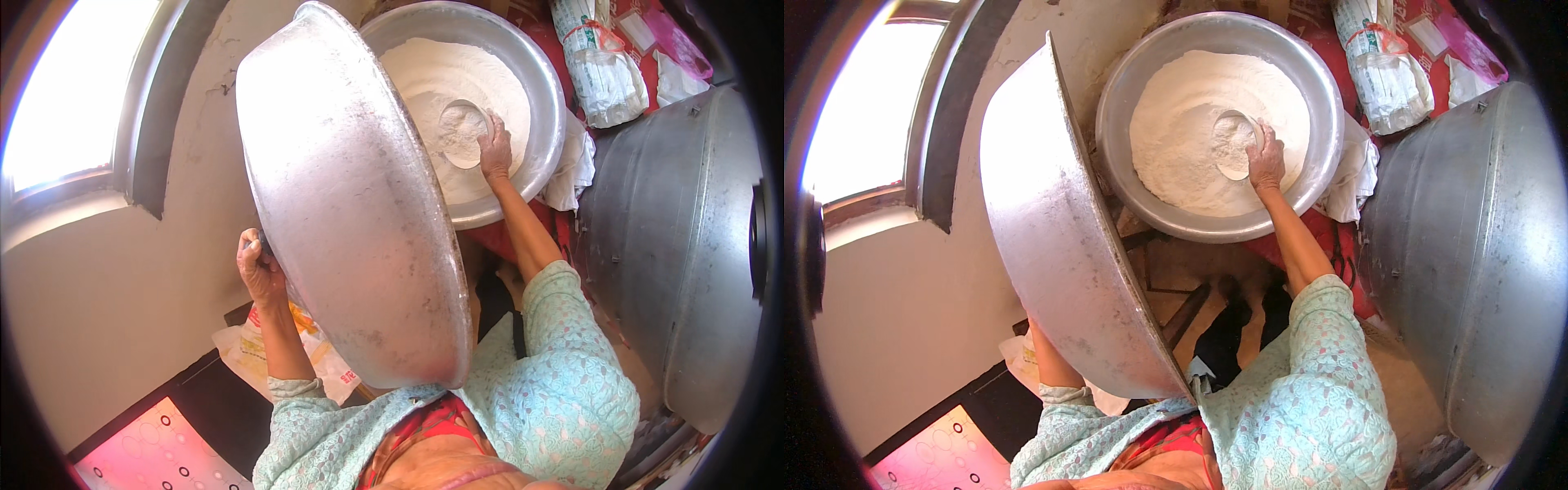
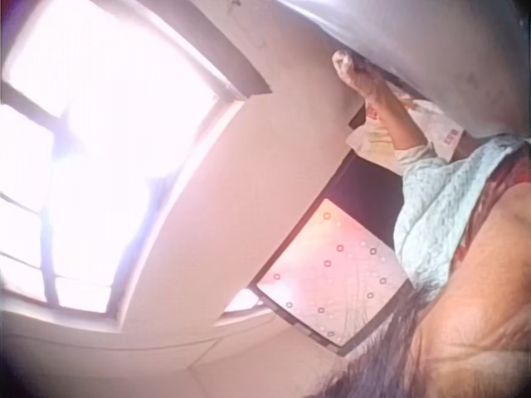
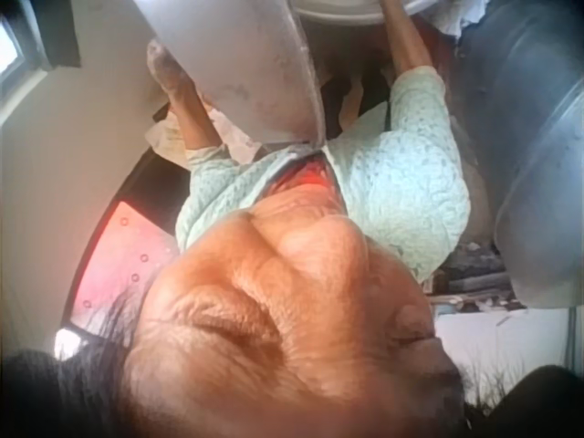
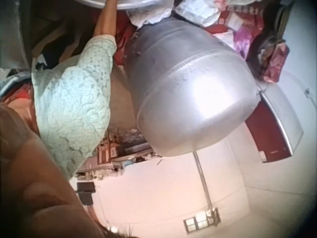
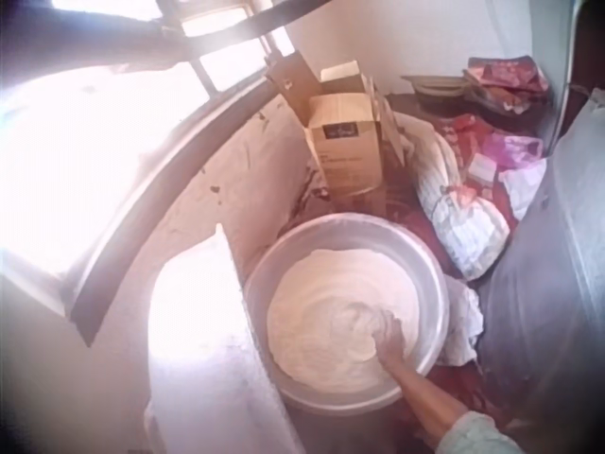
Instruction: The person kneads a ball of dough on a floured wooden table, then retrieves flour from a large metal container and returns to roll the dough flat with a wooden rolling pin. The person flattens the dough into a circular shape, repeatedly adjusting its position and applying pressure with the rolling pin.
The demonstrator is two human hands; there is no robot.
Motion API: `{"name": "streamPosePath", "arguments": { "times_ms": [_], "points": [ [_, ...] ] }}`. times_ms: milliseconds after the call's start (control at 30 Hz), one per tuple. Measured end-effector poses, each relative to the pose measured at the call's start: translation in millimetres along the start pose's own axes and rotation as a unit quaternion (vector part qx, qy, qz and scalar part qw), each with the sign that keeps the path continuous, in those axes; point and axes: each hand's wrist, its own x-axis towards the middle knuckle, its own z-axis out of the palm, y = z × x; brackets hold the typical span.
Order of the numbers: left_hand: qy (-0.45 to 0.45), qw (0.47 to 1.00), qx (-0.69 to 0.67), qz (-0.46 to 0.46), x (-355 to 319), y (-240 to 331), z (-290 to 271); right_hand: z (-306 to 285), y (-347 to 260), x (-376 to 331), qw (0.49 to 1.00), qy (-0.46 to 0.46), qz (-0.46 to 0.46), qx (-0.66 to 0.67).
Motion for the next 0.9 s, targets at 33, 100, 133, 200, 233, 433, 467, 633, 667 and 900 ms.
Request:
{"name": "streamPosePath", "arguments": {
  "times_ms": [33, 100, 133, 200, 233, 433, 467, 633, 667, 900],
  "points": [
    [0.0, 1.0, -0.004, -0.003, -1, -1, -1, -9, -10, -2, 0.995, -0.007, -0.011, -0.104],
    [-0.002, 1.0, -0.011, -0.005, -2, -3, -1, -11, -8, -2, 0.981, 0.044, -0.07, -0.175],
    [-0.005, 1.0, -0.015, -0.004, -3, -3, 1, -15, -11, 0, 0.979, 0.045, -0.065, -0.189],
    [0.002, 1.0, -0.029, -0.008, -3, -9, -1, -25, -16, 5, 0.975, 0.029, -0.02, -0.221],
    [0.015, 0.999, -0.038, -0.011, -4, -12, -3, -28, -19, 4, 0.967, 0.029, -0.033, -0.251],
    [0.0, 1.0, 0.0, 0.004, -3, -11, -1, -51, -24, 1, 0.97, 0.041, -0.062, -0.231],
    [-0.01, 1.0, 0.005, 0.006, -2, -10, -2, -53, -26, -3, 0.967, 0.049, -0.07, -0.238],
    [-0.038, 0.999, -0.006, -0.025, -5, -6, 3, -63, -32, 2, 0.979, 0.081, -0.071, -0.174],
    [-0.04, 0.999, -0.003, -0.026, -4, -5, 6, -63, -19, 9, 0.989, 0.099, -0.067, -0.09],
    [-0.016, 0.999, 0.03, -0.006, -5, -10, 18, -73, 18, 16, 0.782, 0.004, 0.239, 0.576]
  ]
}}
